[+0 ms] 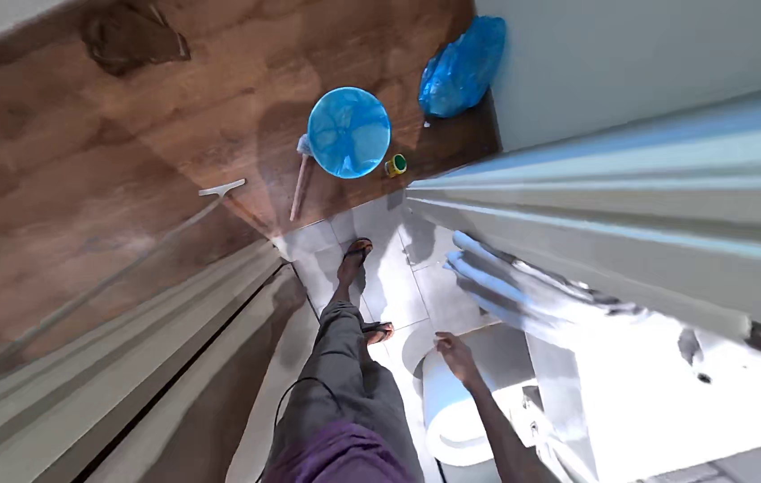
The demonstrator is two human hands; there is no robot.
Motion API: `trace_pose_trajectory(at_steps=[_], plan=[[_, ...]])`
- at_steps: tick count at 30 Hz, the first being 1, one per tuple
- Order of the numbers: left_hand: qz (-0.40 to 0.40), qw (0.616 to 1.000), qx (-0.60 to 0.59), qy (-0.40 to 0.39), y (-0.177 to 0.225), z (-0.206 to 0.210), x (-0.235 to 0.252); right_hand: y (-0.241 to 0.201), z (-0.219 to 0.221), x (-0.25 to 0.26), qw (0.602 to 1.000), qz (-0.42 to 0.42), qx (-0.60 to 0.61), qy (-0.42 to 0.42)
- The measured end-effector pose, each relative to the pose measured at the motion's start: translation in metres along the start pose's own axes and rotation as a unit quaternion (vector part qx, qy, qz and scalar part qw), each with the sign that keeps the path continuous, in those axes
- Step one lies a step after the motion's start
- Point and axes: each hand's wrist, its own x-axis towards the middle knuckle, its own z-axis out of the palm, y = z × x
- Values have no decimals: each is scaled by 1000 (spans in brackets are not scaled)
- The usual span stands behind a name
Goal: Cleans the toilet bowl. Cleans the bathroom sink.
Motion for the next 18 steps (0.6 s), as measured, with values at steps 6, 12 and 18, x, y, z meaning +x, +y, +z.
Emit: trace_pose_trajectory(at_steps=[6,12,18], plan=[[186,973,105,-83,22,94,-37,-3,2,-45,973,-28,203,108],[300,947,114,-34,70,133,-98,101,70,-99,976,-128,161,75],[343,936,46,62,67,204,-136,301,123,-169,956,48,254,139]])
